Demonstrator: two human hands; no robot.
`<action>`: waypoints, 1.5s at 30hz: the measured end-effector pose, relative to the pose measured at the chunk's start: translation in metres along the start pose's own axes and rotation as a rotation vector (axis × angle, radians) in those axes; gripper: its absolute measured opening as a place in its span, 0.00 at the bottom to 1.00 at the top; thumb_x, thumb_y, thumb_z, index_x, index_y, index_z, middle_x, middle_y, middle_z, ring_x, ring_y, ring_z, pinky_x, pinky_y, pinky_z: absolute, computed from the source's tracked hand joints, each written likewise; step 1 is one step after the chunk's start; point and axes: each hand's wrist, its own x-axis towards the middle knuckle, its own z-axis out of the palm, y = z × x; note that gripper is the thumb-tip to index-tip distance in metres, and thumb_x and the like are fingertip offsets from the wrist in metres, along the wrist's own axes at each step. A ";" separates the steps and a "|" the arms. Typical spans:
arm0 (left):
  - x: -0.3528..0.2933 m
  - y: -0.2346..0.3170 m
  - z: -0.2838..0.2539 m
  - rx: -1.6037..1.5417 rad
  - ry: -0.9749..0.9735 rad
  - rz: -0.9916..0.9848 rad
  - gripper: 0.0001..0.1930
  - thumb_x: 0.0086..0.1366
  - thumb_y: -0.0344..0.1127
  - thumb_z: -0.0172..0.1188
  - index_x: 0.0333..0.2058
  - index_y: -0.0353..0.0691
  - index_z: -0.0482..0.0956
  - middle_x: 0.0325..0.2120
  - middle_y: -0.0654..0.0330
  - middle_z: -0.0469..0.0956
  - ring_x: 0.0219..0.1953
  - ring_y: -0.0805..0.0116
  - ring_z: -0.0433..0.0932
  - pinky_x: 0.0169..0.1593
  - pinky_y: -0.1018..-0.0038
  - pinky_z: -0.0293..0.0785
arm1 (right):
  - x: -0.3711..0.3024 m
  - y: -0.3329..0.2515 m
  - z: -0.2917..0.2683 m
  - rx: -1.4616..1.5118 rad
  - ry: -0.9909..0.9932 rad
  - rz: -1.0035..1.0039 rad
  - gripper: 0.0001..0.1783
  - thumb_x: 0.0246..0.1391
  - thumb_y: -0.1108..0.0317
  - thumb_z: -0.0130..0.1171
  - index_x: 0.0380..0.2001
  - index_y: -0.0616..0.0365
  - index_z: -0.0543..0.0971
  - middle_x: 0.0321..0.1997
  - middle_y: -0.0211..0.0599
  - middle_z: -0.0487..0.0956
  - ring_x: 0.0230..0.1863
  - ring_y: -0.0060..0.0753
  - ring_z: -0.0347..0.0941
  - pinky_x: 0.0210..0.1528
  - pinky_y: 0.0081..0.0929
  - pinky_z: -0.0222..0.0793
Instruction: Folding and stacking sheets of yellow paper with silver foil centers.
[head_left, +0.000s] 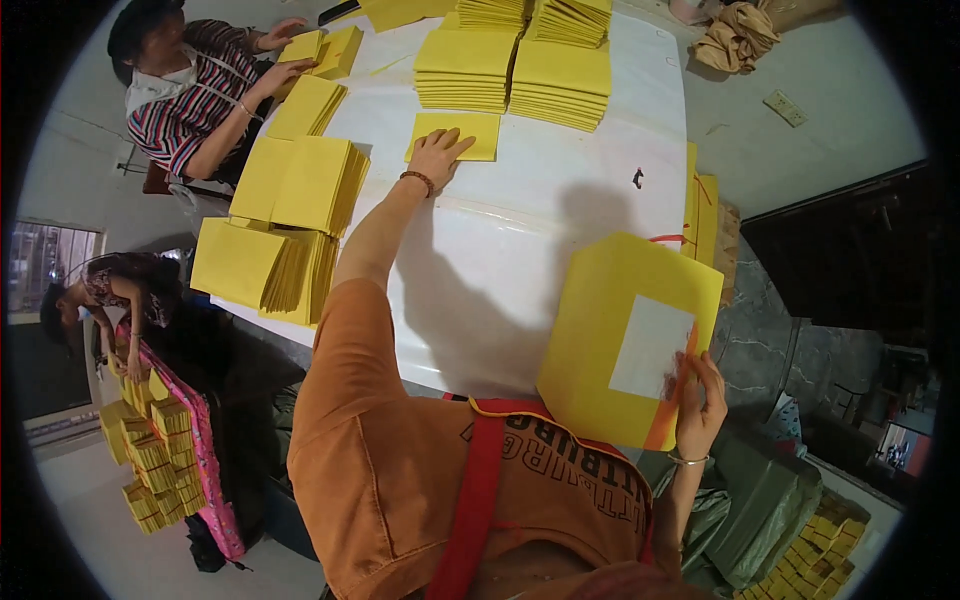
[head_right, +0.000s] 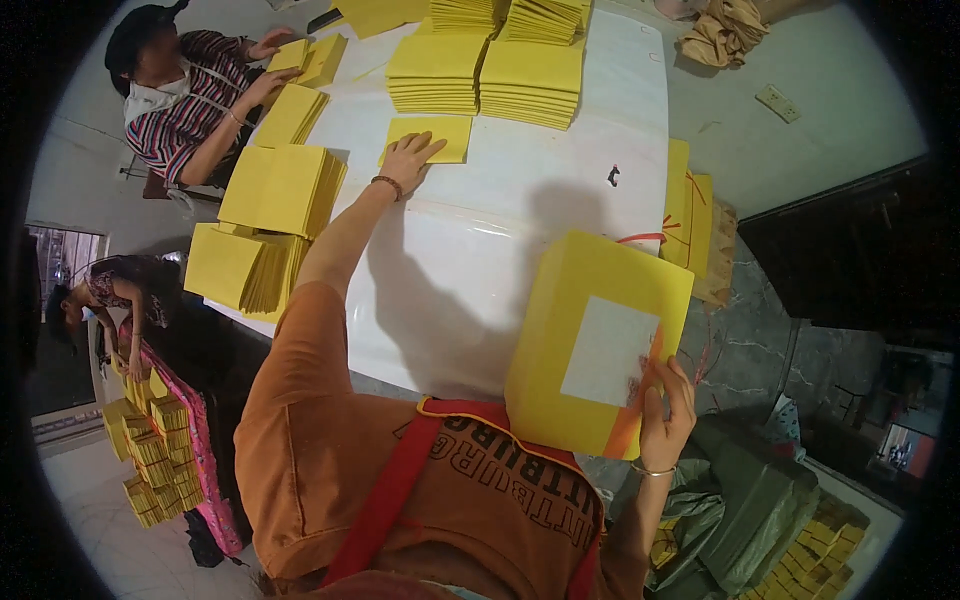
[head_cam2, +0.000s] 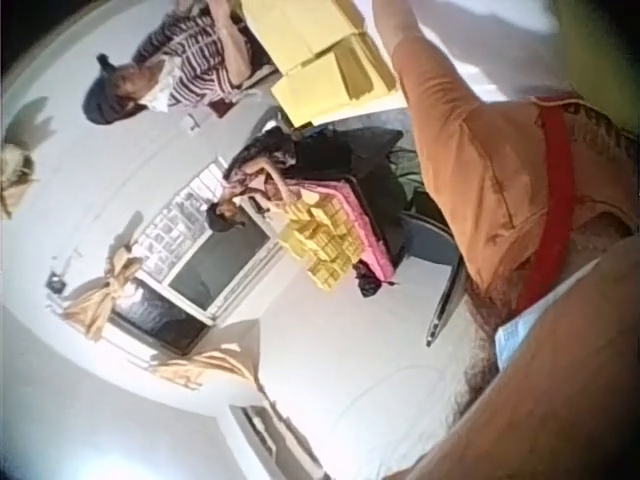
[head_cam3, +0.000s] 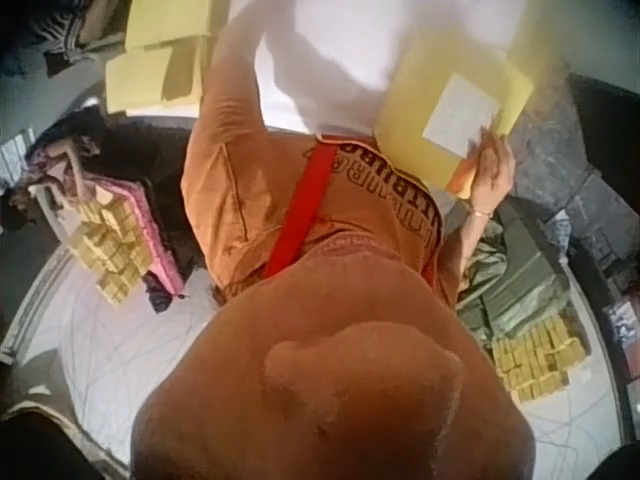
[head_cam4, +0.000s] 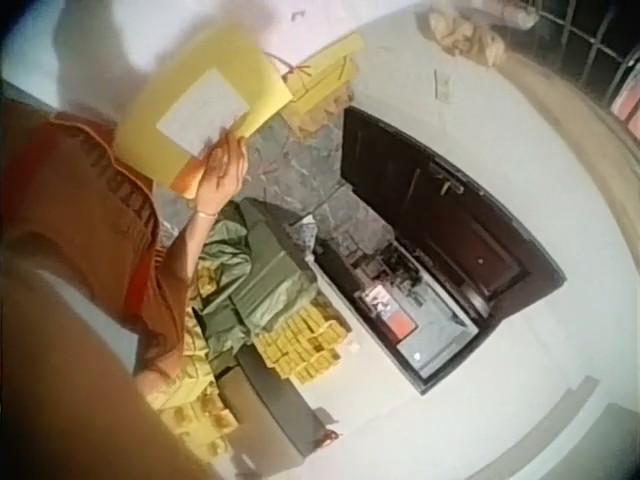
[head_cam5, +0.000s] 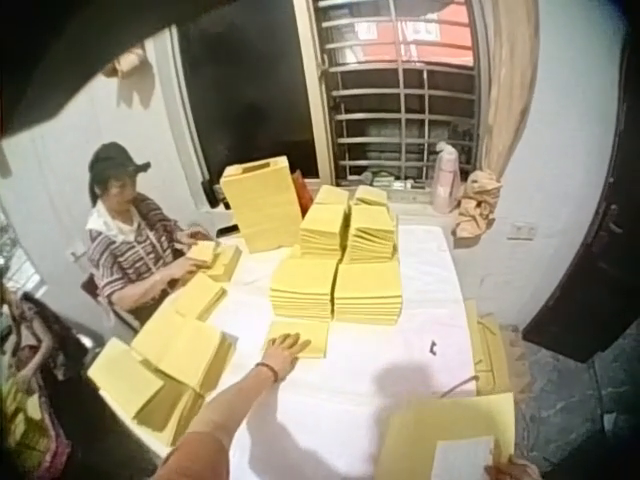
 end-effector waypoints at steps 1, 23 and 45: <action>-0.002 0.001 0.003 -0.013 0.003 -0.002 0.22 0.63 0.48 0.43 0.56 0.60 0.62 0.55 0.61 0.60 0.58 0.60 0.57 0.57 0.60 0.52 | 0.000 0.002 0.000 0.014 0.011 0.000 0.15 0.48 0.74 0.51 0.41 0.64 0.76 0.48 0.49 0.73 0.54 0.45 0.66 0.56 0.35 0.58; -0.051 0.234 -0.203 -0.716 0.393 0.525 0.14 0.53 0.35 0.60 0.40 0.41 0.77 0.37 0.55 0.74 0.39 0.57 0.71 0.42 0.67 0.66 | 0.008 -0.001 0.002 -0.121 0.022 -0.319 0.13 0.43 0.71 0.61 0.36 0.56 0.78 0.40 0.36 0.75 0.47 0.42 0.67 0.51 0.34 0.59; -0.136 0.317 -0.236 -0.968 -0.194 0.570 0.08 0.57 0.36 0.57 0.28 0.37 0.78 0.25 0.58 0.75 0.30 0.61 0.73 0.34 0.70 0.69 | 0.008 0.049 0.011 0.412 -0.101 -0.290 0.16 0.56 0.59 0.48 0.34 0.57 0.80 0.44 0.29 0.77 0.61 0.36 0.56 0.61 0.31 0.49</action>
